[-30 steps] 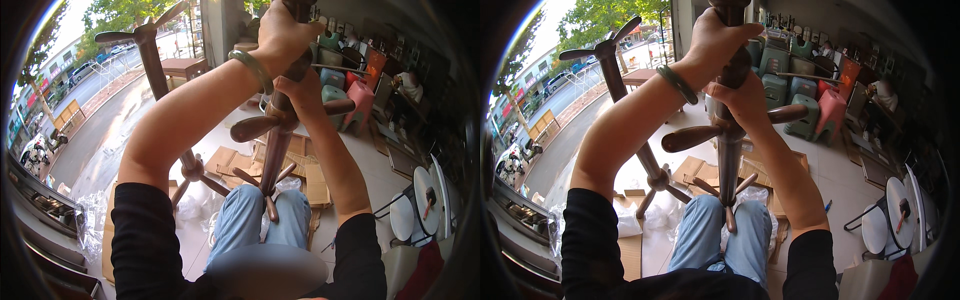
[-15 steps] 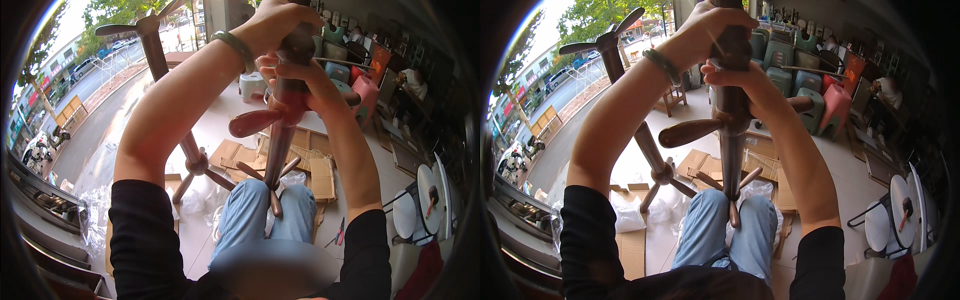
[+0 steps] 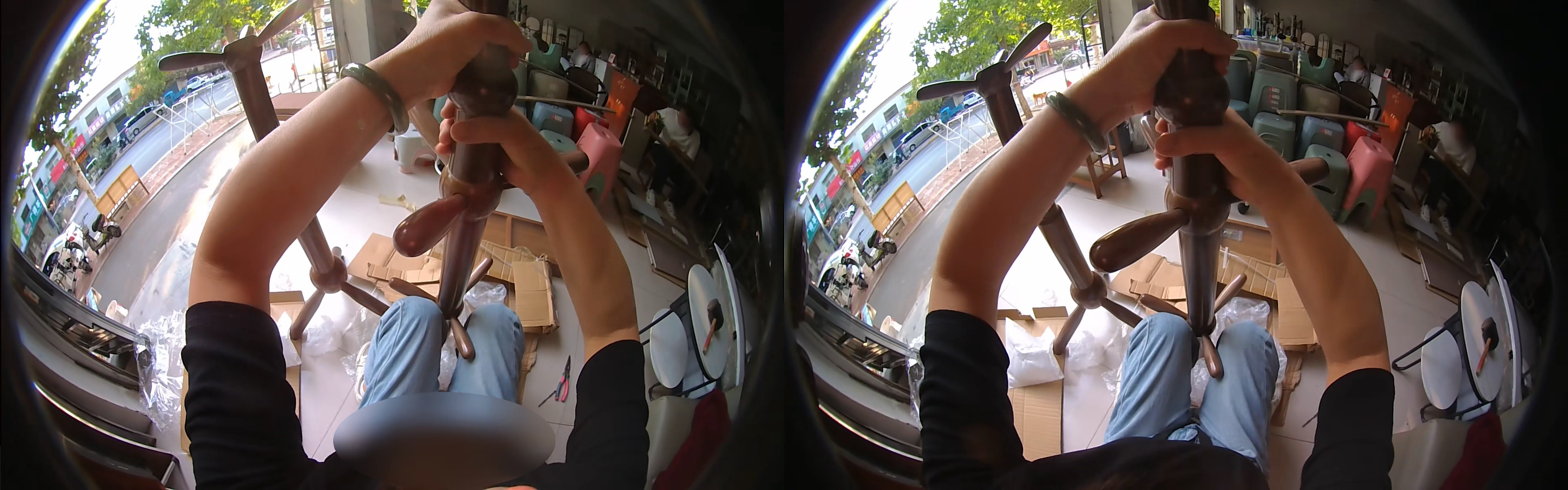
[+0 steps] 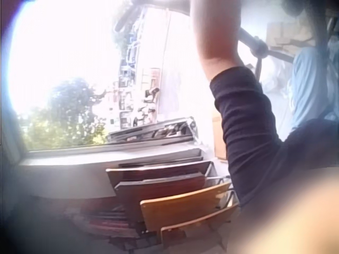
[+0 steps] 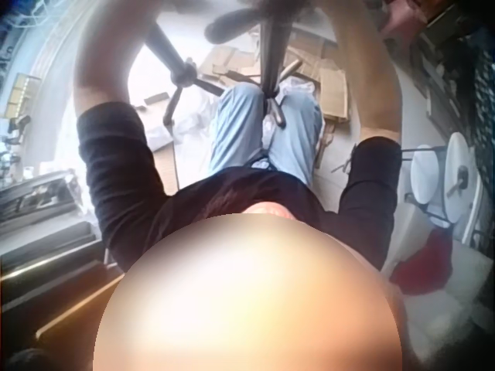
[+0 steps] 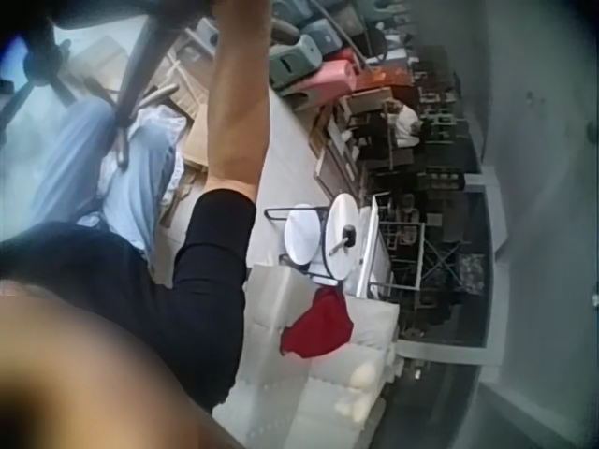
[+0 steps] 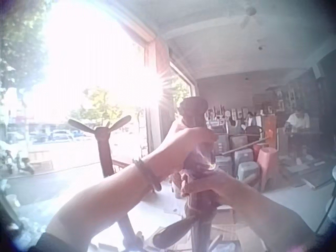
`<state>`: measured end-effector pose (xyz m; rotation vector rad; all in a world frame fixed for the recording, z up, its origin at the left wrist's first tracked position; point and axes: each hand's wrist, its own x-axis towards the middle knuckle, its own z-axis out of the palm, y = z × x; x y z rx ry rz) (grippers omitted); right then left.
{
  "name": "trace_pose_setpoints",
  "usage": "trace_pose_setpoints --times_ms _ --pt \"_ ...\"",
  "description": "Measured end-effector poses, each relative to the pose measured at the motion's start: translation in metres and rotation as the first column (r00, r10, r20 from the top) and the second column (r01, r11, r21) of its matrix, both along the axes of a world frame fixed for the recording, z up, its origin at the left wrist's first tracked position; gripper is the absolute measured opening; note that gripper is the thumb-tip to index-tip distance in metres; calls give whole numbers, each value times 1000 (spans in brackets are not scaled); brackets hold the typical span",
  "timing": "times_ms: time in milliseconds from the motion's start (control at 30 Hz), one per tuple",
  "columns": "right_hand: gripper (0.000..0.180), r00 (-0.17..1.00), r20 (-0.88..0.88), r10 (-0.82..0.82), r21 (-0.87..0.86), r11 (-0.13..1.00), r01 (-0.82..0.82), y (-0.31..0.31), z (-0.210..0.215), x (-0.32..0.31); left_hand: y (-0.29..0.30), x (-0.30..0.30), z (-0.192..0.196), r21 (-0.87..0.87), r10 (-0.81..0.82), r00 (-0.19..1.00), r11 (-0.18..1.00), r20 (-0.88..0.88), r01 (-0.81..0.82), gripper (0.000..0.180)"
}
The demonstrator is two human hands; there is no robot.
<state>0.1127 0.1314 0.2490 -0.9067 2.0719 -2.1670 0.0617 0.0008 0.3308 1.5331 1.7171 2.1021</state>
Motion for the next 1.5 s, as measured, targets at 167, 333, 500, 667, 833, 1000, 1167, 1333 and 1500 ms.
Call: trace_pose_setpoints --times_ms 167,333,500,667,833,1000,1167,1333,1500 --pt "31 980 -84 -180 -75 982 174 -9 -7 6 2 4 -1 0 20 997 1000 -70 -20 10" --pt "27 926 -122 -356 -98 933 346 -15 -9 19 5 13 -1 20 -84 991 996 -100 87 13" --pt "31 899 -120 -421 -88 907 413 -9 -8 26 18 29 -6 72 81 989 995 -127 -72 14" --pt "30 858 -161 -487 -125 873 472 -2 -11 27 26 28 -7 58 56 975 997 -215 -44 16" --pt "32 918 -115 -379 -142 921 362 6 -11 28 25 16 -2 -113 -95 993 990 -71 87 20" --pt "36 965 -113 -235 -127 967 220 12 -8 24 24 21 4 -58 -70 993 996 -96 65 23" --pt "41 986 -86 -140 -106 986 131 11 -6 14 26 36 5 54 219 975 974 35 -221 20" --pt "51 979 -94 -179 -102 980 169 11 -10 14 25 36 9 28 169 983 985 73 -172 13" --pt "53 991 -29 -128 -123 985 123 13 -5 17 23 23 13 -18 101 992 995 76 -100 10"
